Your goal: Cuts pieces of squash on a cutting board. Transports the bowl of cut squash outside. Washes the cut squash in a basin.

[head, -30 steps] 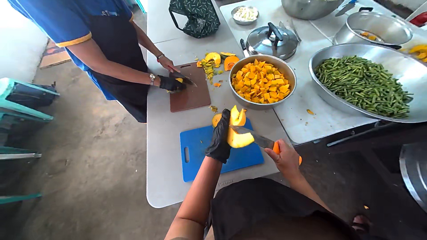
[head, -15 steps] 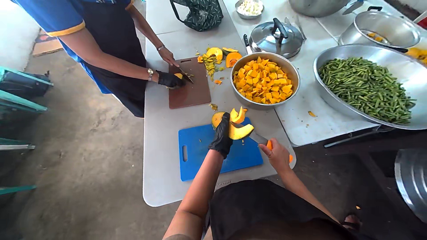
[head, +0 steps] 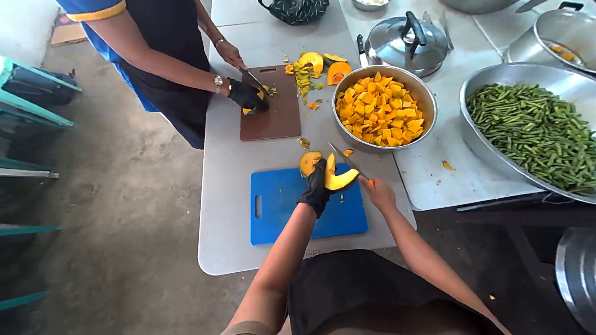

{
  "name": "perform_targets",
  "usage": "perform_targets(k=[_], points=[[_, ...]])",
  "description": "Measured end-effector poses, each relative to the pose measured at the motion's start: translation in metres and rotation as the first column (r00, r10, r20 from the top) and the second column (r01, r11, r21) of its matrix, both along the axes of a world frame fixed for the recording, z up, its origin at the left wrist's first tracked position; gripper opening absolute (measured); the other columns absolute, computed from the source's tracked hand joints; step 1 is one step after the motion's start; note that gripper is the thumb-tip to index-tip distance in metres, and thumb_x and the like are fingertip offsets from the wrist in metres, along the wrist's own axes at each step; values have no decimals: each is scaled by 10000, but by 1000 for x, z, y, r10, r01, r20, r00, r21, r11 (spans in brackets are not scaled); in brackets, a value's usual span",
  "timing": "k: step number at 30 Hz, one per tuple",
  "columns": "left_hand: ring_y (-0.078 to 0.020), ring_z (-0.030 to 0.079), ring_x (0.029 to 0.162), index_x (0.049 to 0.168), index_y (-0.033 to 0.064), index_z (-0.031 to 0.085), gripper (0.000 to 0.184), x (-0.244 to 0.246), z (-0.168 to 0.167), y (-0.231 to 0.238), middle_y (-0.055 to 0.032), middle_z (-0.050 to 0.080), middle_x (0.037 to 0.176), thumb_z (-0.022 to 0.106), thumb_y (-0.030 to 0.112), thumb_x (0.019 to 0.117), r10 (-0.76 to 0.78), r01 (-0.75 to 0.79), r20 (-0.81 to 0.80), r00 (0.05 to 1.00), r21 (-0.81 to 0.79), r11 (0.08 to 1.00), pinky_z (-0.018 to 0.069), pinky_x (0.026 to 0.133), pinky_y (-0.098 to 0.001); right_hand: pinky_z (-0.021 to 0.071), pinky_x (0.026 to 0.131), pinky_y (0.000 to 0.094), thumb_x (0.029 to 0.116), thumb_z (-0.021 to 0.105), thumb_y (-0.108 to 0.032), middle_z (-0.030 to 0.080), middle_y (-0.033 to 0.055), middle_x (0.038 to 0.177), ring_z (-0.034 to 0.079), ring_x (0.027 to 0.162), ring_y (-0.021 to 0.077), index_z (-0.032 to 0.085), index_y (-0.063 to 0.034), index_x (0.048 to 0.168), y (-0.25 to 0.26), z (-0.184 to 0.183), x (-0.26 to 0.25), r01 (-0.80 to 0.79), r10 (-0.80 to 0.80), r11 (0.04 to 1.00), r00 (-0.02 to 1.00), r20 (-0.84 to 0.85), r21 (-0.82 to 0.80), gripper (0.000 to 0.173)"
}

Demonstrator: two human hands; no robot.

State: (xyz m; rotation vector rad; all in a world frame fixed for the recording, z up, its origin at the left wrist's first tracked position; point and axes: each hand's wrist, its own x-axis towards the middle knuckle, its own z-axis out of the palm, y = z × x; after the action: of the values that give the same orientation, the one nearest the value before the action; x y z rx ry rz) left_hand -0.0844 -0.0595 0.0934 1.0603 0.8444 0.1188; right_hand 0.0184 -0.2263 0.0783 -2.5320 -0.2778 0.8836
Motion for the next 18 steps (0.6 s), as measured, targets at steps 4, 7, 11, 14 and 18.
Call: perform_targets(k=[4, 7, 11, 14, 18], points=[[-171, 658, 798, 1275, 108, 577, 358, -5, -7, 25, -81, 668, 981, 465, 381, 1071, -6, 16, 110, 994, -89, 996, 575, 693, -330, 478, 703, 393, 1099, 350, -520, 560, 112, 857, 530, 719, 201, 628, 48, 1131, 7, -15, 11, 92, -50, 977, 975, -217, 190, 633], [-104, 630, 660, 1073, 103, 629, 202, -17, -6, 36, -41, 676, 843, 488, 238, 1019, 15, 32, 226, 974, -201, 979, 528, 566, -228, 409, 489, 227, 1119, 333, -448, 440, -30, 621, 430, 490, 66, 567, -34, 902, 1, -13, 0, 254, -112, 893, 925, -363, 371, 523], [-141, 687, 946, 1292, 170, 601, 442, -30, -15, 37, -50, 707, 1086, 431, 509, 1065, 82, 33, 412, 907, -265, 964, 585, 795, -285, 392, 456, 176, 1136, 276, -386, 432, -56, 586, 419, 461, 37, 510, -85, 838, -6, -3, -16, 332, -76, 789, 888, -454, 517, 484], [-127, 675, 772, 1143, 156, 620, 453, -32, -5, 29, -21, 687, 871, 390, 539, 1067, 99, 5, 372, 923, -269, 963, 585, 714, -281, 405, 491, 169, 1130, 341, -315, 431, -71, 607, 430, 489, 17, 541, -55, 901, -10, 4, -26, 228, -38, 793, 944, -327, 566, 400], [-126, 674, 860, 1375, 46, 499, 462, -39, 22, 20, -70, 679, 1019, 654, 82, 942, -204, 191, 183, 962, 86, 978, 578, 804, -297, 460, 679, 368, 1067, 492, -433, 536, 60, 772, 509, 684, 148, 618, 42, 1062, -14, 27, -38, -71, 87, 910, 996, -21, 410, 491]])
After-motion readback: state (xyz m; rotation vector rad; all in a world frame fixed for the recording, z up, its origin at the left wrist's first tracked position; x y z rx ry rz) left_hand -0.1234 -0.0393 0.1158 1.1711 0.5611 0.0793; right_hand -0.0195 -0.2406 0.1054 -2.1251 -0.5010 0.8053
